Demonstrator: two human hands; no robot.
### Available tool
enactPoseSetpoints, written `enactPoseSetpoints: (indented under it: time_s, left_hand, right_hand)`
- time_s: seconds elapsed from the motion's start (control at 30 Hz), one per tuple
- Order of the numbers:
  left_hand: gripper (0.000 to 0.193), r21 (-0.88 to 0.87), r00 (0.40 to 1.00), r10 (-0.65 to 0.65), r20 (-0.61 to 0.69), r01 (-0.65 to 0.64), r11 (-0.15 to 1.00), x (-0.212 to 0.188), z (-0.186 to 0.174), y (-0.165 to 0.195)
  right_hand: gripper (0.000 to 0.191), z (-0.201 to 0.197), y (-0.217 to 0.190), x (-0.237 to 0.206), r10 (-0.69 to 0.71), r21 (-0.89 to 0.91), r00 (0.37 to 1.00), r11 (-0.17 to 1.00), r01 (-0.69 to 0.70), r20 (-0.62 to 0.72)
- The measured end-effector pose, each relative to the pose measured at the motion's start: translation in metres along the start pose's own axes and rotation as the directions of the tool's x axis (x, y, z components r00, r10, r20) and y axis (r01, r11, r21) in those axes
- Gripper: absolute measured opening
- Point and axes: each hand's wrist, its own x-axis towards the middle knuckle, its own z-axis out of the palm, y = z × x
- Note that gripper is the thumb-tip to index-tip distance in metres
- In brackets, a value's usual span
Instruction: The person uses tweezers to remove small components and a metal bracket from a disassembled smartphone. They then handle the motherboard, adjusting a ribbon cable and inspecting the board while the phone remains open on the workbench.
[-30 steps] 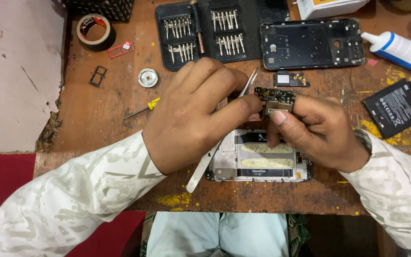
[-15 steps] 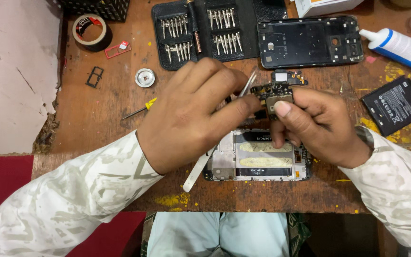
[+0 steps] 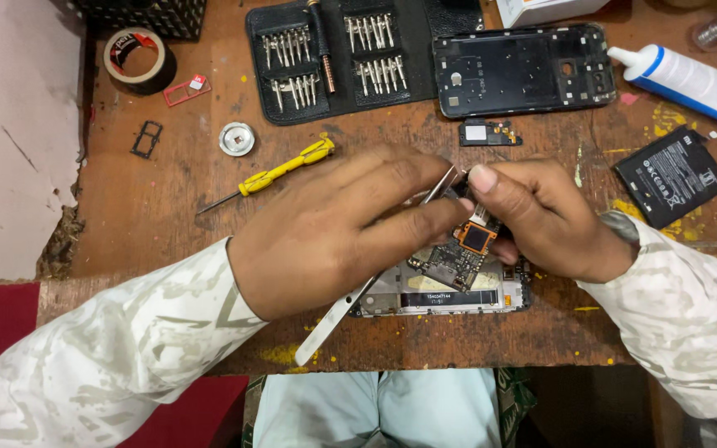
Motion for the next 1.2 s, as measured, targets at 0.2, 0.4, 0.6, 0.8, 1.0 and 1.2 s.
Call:
enactPoseSetpoints:
  time_s: [0.2, 0.4, 0.6, 0.8, 1.0, 1.2]
  left_hand:
    - [0.039, -0.060, 0.999, 0.035, 0.000, -0.035, 0.998, 0.006, -0.001, 0.008]
    - [0.040, -0.015, 0.997, 0.081, -0.006, -0.081, 0.997, 0.012, -0.003, 0.011]
    - [0.037, 0.168, 0.982, 0.180, -0.065, -0.167, 0.972, 0.013, -0.016, 0.014]
    - [0.035, 0.341, 0.966, 0.223, -0.133, -0.167, 0.925, 0.008, -0.029, 0.019]
    - [0.028, 0.424, 0.949, 0.293, -0.112, -0.221, 0.878, 0.007, -0.023, 0.017]
    - [0.028, 0.143, 0.966, 0.200, -0.164, -0.177, 0.974, 0.008, -0.017, 0.012]
  right_hand:
    - [0.070, -0.011, 0.021, -0.003, 0.002, 0.044, 1.000, 0.999, -0.001, -0.024]
    - [0.093, -0.018, 0.037, -0.007, -0.071, 0.118, 0.997, 0.991, 0.066, 0.031]
    - [0.088, -0.012, 0.016, -0.003, 0.111, 0.282, 0.990, 0.950, -0.133, 0.092]
    - [0.119, 0.000, -0.019, -0.006, -0.300, 0.321, 0.920, 0.923, 0.213, 0.251]
    - [0.125, 0.006, -0.023, 0.003, -0.217, 0.207, 0.967, 0.961, 0.186, 0.136]
    - [0.107, 0.000, -0.016, 0.004, -0.300, 0.156, 0.947, 0.947, 0.281, 0.112]
